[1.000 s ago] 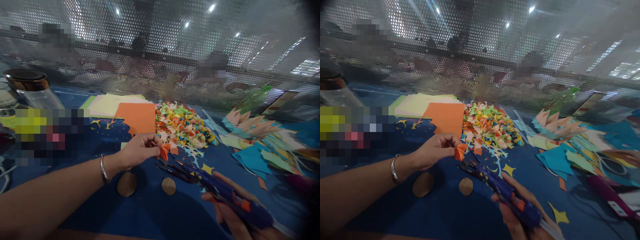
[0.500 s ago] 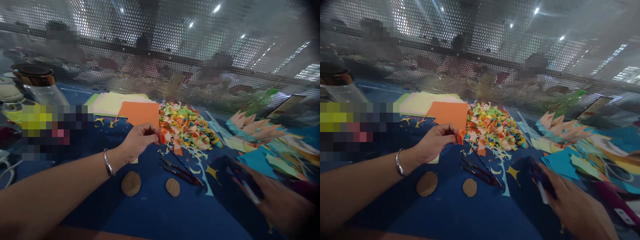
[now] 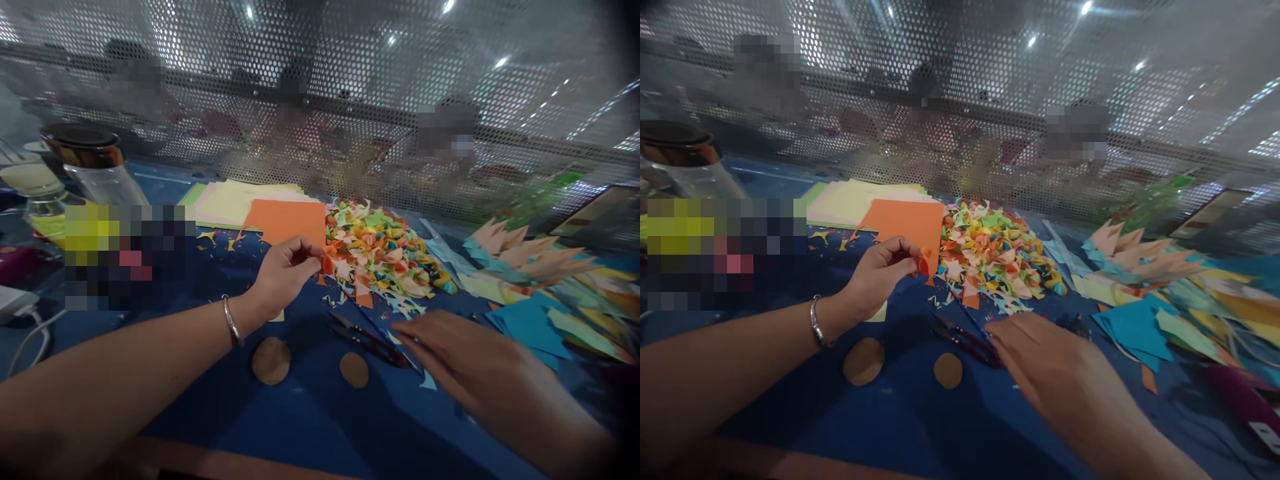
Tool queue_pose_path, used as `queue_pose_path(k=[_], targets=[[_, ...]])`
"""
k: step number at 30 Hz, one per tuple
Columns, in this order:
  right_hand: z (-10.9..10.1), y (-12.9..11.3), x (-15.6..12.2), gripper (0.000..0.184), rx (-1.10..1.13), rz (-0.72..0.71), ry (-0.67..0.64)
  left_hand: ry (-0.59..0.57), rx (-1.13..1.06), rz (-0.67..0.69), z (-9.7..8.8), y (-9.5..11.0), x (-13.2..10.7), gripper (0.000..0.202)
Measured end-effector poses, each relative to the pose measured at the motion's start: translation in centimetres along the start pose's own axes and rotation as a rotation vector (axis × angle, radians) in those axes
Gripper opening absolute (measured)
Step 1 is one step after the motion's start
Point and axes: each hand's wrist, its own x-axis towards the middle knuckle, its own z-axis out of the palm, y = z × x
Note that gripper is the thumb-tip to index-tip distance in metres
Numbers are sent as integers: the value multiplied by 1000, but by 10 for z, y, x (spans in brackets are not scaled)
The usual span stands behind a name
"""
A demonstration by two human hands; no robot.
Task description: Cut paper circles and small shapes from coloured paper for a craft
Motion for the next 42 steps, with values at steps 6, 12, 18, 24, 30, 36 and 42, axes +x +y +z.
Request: queue_pose_path(k=[6, 12, 18, 24, 30, 36, 42], targets=[[33, -17, 59, 23, -233, -315, -263, -3, -15, 66, -2, -7, 2, 6], [51, -10, 70, 20, -319, -155, -415, -11, -19, 48, -1, -9, 2, 7], [55, -5, 71, 25, -303, -77, -440, -17, -6, 37, -2, -8, 2, 6], [59, -7, 73, 23, -315, -123, -400, -44, -32, 41, -2, -7, 2, 6], [54, -6, 70, 23, -252, -143, -318, -38, -3, 36, -4, -6, 2, 6], [37, -6, 60, 13, 81, -149, 14, -85, -32, -47, -3, -5, 0, 12], [30, -10, 53, 7, 245, -26, 202, -186, -87, -112, 1, -4, -5, 11]])
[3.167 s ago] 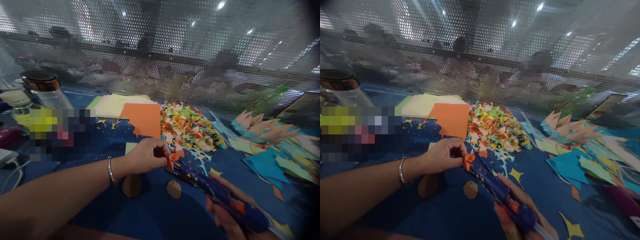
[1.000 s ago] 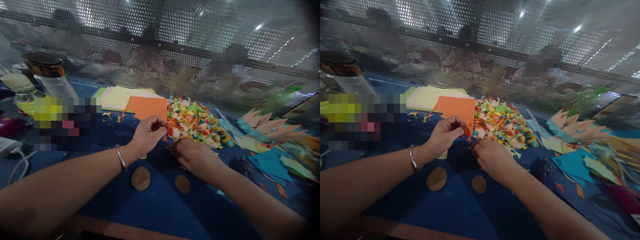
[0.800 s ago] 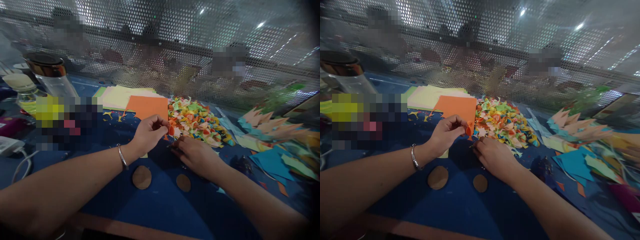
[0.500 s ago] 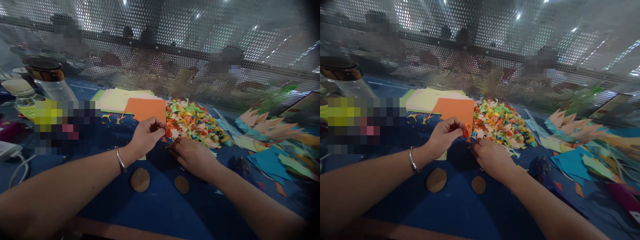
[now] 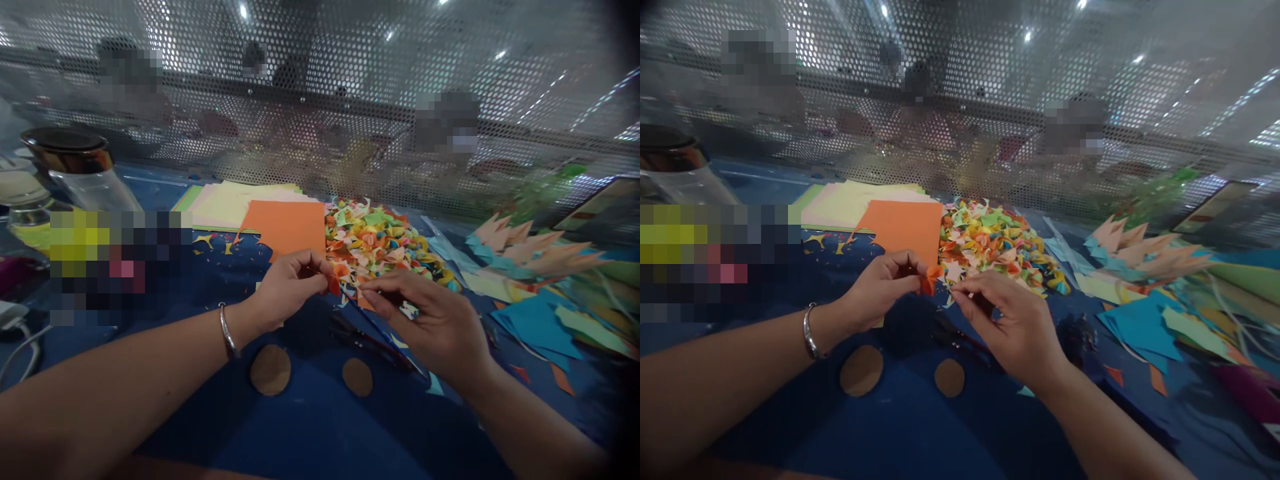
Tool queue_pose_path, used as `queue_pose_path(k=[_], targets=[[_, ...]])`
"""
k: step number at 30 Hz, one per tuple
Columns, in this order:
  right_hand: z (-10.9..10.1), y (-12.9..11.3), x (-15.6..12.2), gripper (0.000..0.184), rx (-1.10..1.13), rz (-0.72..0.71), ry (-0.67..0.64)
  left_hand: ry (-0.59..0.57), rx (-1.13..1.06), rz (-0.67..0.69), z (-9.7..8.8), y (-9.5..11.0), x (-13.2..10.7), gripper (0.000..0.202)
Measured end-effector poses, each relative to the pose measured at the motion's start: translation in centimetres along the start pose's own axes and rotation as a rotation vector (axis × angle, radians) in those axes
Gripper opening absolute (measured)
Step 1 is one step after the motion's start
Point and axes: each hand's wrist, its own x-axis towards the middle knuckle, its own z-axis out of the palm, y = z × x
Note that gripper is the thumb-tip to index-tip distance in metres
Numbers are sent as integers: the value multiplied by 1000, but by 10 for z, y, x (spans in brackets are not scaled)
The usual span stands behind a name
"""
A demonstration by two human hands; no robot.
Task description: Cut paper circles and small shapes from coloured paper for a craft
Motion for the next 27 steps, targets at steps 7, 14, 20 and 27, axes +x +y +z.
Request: queue_pose_path(k=[7, 14, 20, 27], targets=[[0, -4, -1, 8, 95, 44, -17, -50, 17, -18, 3, 2, -3, 8], [4, -4, -1, 9, 108, 105, -50, -72, 25, -23, 4, 2, -4, 8], [4, -2, -3, 8, 106, 121, -47, -80, 31, -14, 5, -1, -4, 9], [6, -1, -2, 9, 120, 142, -65, -78, 47, 3, 5, 2, -5, 8]])
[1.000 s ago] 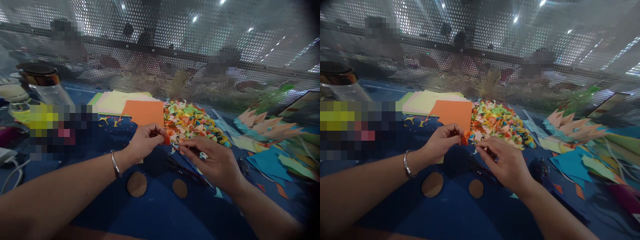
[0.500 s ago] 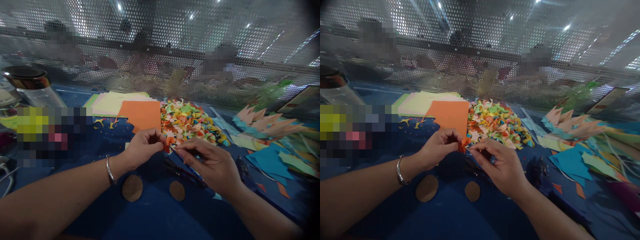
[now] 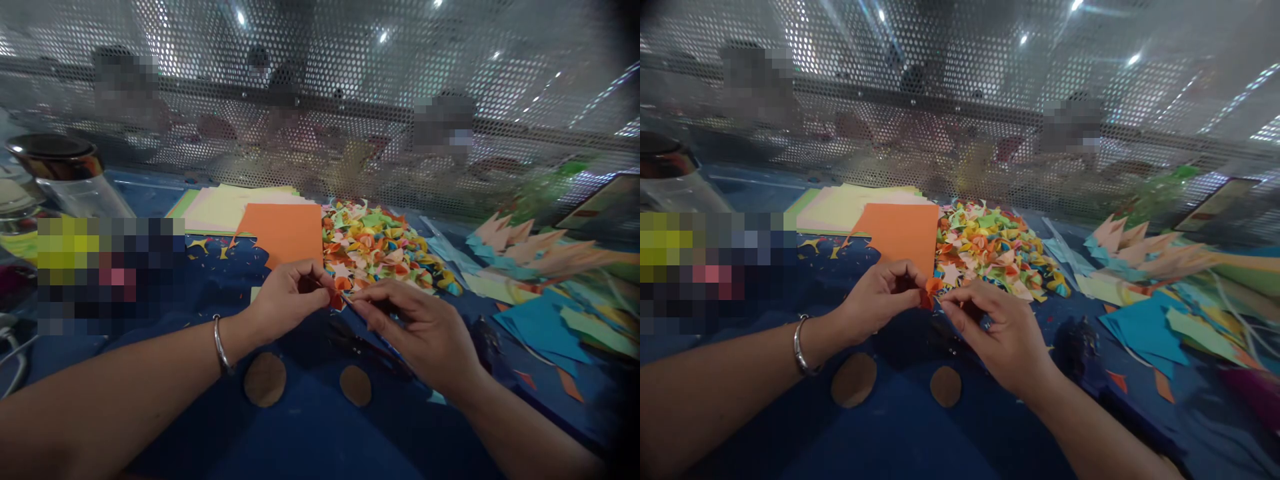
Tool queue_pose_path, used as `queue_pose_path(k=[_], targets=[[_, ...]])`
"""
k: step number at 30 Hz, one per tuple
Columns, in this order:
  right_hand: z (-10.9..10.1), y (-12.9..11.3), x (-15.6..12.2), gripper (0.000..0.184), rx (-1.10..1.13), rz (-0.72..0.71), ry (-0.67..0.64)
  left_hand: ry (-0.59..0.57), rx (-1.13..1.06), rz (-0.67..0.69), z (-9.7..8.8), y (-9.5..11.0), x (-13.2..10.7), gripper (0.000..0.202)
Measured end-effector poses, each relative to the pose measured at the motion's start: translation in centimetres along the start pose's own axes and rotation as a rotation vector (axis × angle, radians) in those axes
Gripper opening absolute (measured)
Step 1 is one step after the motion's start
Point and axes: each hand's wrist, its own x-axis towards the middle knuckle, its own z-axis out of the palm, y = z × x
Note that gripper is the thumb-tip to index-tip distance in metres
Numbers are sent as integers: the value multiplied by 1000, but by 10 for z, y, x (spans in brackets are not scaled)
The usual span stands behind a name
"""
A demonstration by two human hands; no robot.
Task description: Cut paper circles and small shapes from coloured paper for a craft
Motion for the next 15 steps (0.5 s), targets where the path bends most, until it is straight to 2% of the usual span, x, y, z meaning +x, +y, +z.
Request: queue_pose_path(k=[9, 15], targets=[[0, -1, 2, 16, 220, 214, -48, 18, 5, -33, 1, -1, 0, 11], [-1, 0, 3, 16, 287, 260, -68, 39, 83, 22, 2, 1, -1, 10]])
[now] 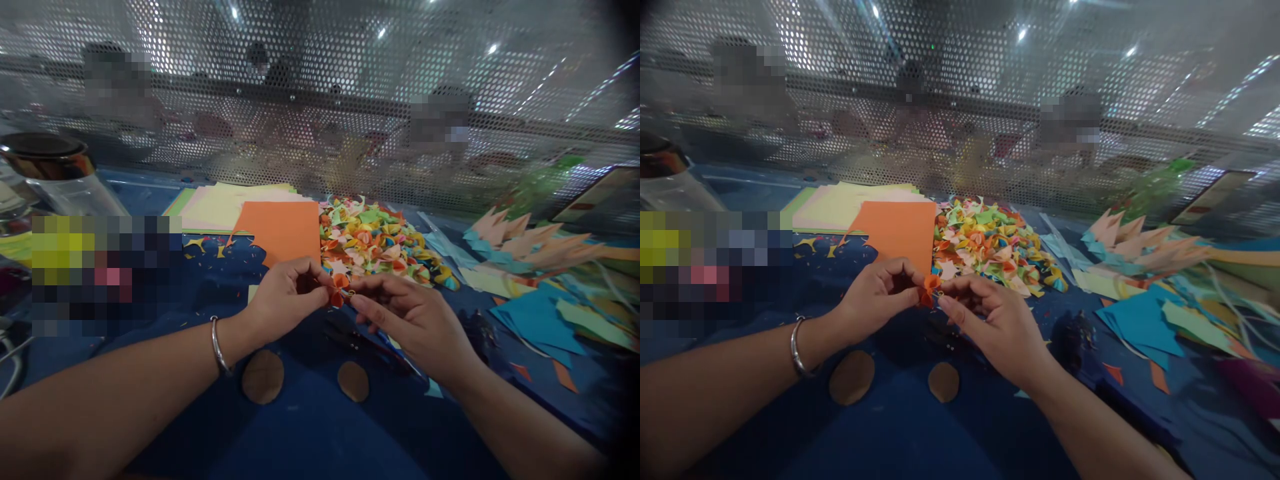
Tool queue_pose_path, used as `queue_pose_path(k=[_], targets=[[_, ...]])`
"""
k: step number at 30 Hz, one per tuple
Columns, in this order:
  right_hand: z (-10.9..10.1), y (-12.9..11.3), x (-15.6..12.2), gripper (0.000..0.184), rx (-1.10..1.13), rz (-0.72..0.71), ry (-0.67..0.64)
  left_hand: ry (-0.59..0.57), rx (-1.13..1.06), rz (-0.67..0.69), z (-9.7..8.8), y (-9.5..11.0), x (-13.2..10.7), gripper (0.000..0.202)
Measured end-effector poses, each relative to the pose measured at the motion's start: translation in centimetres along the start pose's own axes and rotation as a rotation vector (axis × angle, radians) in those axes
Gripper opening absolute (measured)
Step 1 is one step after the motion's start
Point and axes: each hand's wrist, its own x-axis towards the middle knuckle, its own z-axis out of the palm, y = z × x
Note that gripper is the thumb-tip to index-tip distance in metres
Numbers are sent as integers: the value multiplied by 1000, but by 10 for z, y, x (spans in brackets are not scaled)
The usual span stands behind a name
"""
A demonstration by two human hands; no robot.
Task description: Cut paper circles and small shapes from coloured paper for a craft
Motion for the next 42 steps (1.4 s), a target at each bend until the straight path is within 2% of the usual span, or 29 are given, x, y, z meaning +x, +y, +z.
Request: queue_pose_path(k=[11, 20, 33, 42], targets=[[3, 0, 0, 10, -61, -47, 50, -6, 89, 5, -1, -7, -2, 13], [2, 2, -5, 7, -333, -275, 126, -55, 132, -40, -1, -3, -2, 7], [1, 3, -5, 9, -430, -400, 85, -90, -47, -208, 1, 1, -1, 8], [1, 3, -7, 9, -407, -442, 124, -81, -88, -199, 1, -1, -1, 12]])
